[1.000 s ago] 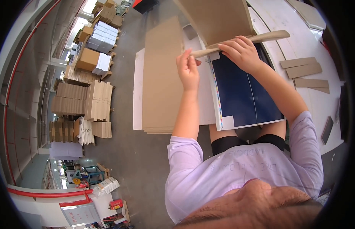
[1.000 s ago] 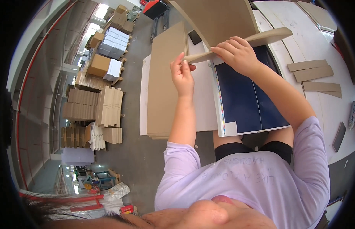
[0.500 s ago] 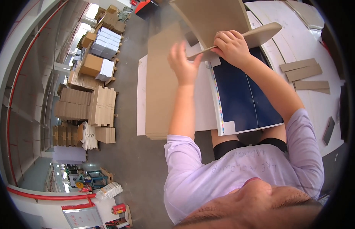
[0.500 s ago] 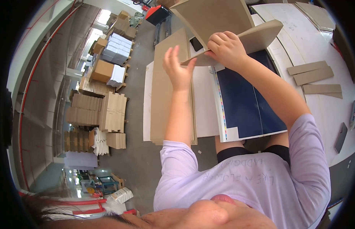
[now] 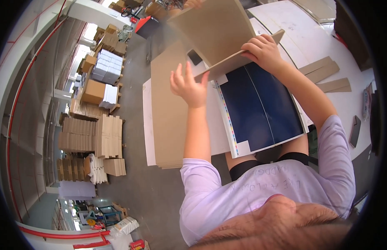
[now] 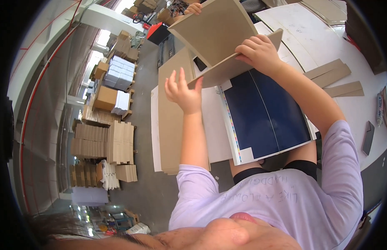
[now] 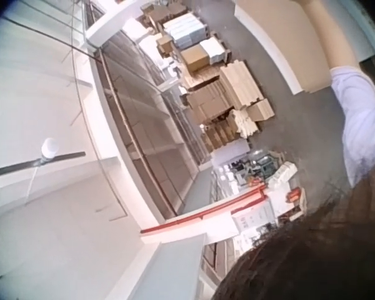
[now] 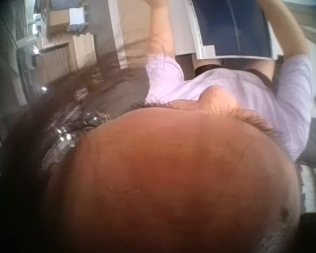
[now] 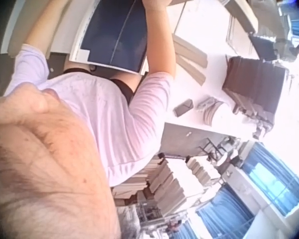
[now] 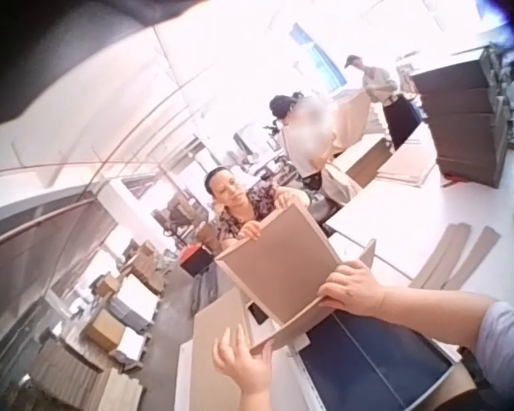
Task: Assembling and folding cardboard folders by hand at a factory workstation.
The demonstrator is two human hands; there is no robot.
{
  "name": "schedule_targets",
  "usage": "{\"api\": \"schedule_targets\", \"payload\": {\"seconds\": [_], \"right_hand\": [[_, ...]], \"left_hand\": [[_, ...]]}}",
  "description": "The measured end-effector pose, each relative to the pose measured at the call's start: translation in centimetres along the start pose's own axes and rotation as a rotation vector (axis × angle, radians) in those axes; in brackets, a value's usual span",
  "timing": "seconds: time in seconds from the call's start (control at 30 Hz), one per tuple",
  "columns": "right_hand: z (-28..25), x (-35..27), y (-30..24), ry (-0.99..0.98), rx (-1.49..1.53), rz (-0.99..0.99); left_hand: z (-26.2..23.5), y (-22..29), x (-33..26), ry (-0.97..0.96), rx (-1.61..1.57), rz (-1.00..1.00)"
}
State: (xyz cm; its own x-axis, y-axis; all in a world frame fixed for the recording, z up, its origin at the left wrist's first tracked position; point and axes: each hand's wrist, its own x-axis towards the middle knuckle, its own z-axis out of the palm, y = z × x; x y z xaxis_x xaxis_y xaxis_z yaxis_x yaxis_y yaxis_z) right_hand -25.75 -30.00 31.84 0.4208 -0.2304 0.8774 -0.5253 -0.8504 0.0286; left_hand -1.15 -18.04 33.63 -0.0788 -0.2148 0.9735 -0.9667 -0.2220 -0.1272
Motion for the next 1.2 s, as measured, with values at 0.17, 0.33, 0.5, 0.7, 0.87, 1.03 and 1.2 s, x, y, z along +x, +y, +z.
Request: {"api": "schedule_targets", "payload": {"seconds": [0.17,0.33,0.5,0.7,0.87,1.03,1.2], "right_hand": [[-0.8,1.4,0.1,-0.257,0.074,0.043],[-3.5,-1.4,4.9,-0.141,-0.014,-0.173],[-7.6,-3.2,9.3,-0.576,0.539,0.412],[-7.0,-11.8,9.6,-0.535,0.863,0.481],[-11.1,-10.9,-3.9,-0.315,0.177,0.073],[-5.6,-11.3,-8.8,-0.425,0.111,-0.065],[-5.9,-11.8,-8.1,-0.451,0.158,-0.092]], "left_hand": [[1.7,6.6,1.5,-0.373,-0.396,0.201],[2.3,7.2,1.6,-0.415,-0.581,0.146],[1.5,7.5,1.7,-0.46,-0.634,0.118],[-3.2,8.9,-2.0,-0.651,-0.631,0.154],[-7.2,10.1,-8.1,-0.629,-0.591,0.135],[-8.2,9.1,-9.8,-0.638,-0.527,0.163],[-10.6,0.9,-12.2,-0.61,-0.326,0.246]]}}
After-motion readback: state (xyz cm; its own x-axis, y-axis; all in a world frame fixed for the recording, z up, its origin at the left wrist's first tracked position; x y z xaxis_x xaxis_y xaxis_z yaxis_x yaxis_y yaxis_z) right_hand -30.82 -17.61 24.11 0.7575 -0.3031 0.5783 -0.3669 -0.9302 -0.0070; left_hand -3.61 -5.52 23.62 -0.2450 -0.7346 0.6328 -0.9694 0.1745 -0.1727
